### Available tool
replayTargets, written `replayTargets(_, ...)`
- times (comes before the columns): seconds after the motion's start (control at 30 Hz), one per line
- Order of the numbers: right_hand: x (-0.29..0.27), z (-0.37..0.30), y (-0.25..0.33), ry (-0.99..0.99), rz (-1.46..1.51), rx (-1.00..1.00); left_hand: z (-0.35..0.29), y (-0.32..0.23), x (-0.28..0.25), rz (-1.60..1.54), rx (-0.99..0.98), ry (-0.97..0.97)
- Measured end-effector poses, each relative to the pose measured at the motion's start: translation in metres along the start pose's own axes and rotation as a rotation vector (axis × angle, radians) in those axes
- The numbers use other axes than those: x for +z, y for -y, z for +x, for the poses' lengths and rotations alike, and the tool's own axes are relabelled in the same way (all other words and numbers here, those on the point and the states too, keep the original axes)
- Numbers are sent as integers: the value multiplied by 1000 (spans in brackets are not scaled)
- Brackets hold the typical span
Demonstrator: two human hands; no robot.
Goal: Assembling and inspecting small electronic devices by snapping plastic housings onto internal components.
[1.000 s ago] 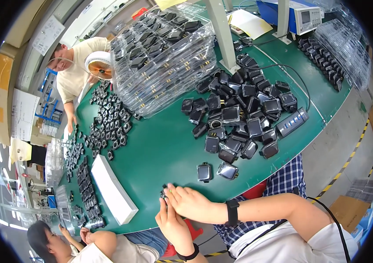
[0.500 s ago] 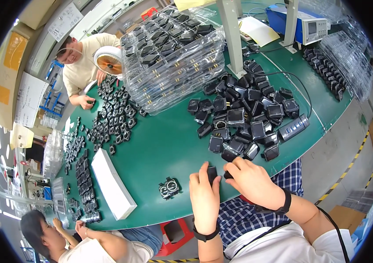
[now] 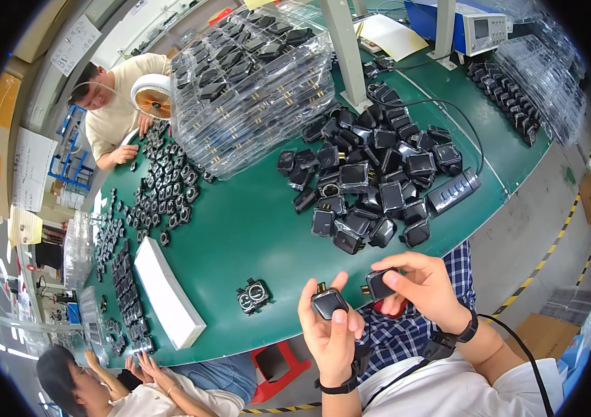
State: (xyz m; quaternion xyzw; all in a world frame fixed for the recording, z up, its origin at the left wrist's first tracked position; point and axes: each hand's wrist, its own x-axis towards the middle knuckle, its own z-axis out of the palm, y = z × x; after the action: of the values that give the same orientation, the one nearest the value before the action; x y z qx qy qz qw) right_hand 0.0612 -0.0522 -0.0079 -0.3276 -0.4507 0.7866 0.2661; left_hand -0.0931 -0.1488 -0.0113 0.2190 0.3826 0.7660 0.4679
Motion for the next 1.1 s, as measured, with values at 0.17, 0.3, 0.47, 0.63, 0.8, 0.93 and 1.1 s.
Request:
replayTargets(0.17,10,-8,4,5,366,-106,-3,-1,-4,25,-11,82)
replayTargets(0.3,6,-15,-1,113,330,-174,-6,-2,-1,27,-41,82)
replayTargets(0.47,6,-15,-2,129,289,-204,-7,1,2,75,-36,90)
replayTargets(0.63,4,-15,-4,113,284,-212,-7,3,3,102,-36,106)
replayTargets(0.8,4,-13,-7,112,292,-263,-6,5,2,85,-23,168)
replayTargets(0.93,8,-12,-5,-16,267,-196,-7,7,4,139,-56,105)
replayTargets(1.1,6,-12,-6,32,317,-263,-5,12,2,65,-20,129)
